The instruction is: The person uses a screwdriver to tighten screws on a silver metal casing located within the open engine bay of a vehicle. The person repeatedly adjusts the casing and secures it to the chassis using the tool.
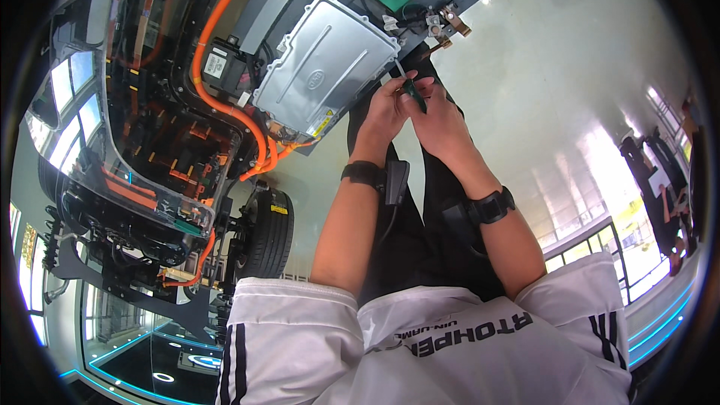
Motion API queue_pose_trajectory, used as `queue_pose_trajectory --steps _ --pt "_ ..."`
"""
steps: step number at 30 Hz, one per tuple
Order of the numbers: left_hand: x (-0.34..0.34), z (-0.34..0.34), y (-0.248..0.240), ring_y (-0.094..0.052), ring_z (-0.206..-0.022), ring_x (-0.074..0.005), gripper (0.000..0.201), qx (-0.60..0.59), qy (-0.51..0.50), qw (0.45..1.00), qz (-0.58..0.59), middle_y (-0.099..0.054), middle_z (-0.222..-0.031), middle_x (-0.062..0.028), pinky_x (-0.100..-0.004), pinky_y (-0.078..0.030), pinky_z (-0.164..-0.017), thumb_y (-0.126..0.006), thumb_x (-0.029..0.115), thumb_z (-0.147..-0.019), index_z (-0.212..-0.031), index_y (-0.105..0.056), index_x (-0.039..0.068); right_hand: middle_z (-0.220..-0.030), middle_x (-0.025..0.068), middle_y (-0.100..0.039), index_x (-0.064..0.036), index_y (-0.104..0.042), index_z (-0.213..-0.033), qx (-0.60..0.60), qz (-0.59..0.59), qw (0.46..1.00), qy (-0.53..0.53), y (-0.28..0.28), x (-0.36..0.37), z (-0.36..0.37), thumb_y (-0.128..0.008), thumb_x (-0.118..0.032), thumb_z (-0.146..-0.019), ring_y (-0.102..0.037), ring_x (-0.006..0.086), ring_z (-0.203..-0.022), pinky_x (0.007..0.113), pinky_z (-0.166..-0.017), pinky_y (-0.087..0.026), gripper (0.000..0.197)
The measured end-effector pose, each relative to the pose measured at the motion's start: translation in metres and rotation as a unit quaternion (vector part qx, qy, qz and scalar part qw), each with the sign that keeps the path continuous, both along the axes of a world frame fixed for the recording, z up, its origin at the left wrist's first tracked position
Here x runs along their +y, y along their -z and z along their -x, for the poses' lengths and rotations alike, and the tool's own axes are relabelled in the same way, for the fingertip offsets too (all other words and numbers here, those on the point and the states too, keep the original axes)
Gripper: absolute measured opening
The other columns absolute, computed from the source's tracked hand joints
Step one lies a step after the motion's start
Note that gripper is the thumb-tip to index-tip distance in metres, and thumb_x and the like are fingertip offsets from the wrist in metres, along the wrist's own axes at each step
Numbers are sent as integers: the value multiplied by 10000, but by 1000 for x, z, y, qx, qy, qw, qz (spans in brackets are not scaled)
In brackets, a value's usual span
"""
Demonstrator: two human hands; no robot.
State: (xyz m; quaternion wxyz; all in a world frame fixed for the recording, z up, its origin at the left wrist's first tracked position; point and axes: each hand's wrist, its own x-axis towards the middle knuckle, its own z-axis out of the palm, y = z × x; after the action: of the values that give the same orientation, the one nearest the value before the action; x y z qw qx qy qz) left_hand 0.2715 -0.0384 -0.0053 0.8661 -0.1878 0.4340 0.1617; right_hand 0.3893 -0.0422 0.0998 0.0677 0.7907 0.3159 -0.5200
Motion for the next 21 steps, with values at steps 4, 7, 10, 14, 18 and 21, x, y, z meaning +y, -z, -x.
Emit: queue_pose_trajectory --steps 4,7,10,14,18,21 --pt "3 -3 -7 -607 -1129 -312 363 76 120 988 -55 -631 -1219 -220 -426 -474 -1006 -447 251 -1021 -1264 -499 -14 -962 277 -683 15 -528 -1097 26 26 999 8 0 1 -3 -506 -467 -937 -665 464 -909 525 -804 -529 508" --pt "-2 3 -3 -604 -1140 -298 348 -60 -40 997 4 -618 -1255 -220 -416 -468 -1013 -431 232 -1029 -1263 -502 -16 -969 280 -681 18 -531 -1096 34 51 997 44 -2 3 0 -499 -484 -932 -663 461 -922 526 -813 -526 530" --pt "-1 2 -7 -602 -1142 -288 349 26 34 999 -25 -606 -1282 -217 -405 -458 -1023 -415 219 -1035 -1276 -500 -19 -971 281 -680 24 -524 -1097 2 6 1000 23 -6 1 3 -522 -474 -926 -662 459 -930 526 -816 -524 527" --pt "4 0 -13 -607 -1135 -279 378 1 23 1000 -11 -607 -1284 -206 -409 -465 -1014 -417 251 -1048 -1296 -494 -23 -949 287 -679 36 -535 -1043 27 61 997 40 5 0 -4 -572 -415 -918 -662 463 -924 527 -808 -528 469" --pt "3 1 -10 -605 -1140 -272 403 21 52 997 -52 -608 -1282 -205 -411 -462 -1018 -401 281 -1058 -1307 -486 -24 -909 294 -677 33 -556 -978 -14 -33 999 11 -7 1 5 -559 -369 -936 -662 467 -908 526 -793 -529 405" --pt "5 -2 -9 -602 -1148 -281 382 70 93 992 -48 -603 -1285 -215 -399 -465 -1018 -411 252 -1051 -1297 -498 -27 -831 237 -657 18 -553 -938 33 21 999 38 6 -1 3 -538 -389 -957 -645 378 -778 470 -673 -505 407"
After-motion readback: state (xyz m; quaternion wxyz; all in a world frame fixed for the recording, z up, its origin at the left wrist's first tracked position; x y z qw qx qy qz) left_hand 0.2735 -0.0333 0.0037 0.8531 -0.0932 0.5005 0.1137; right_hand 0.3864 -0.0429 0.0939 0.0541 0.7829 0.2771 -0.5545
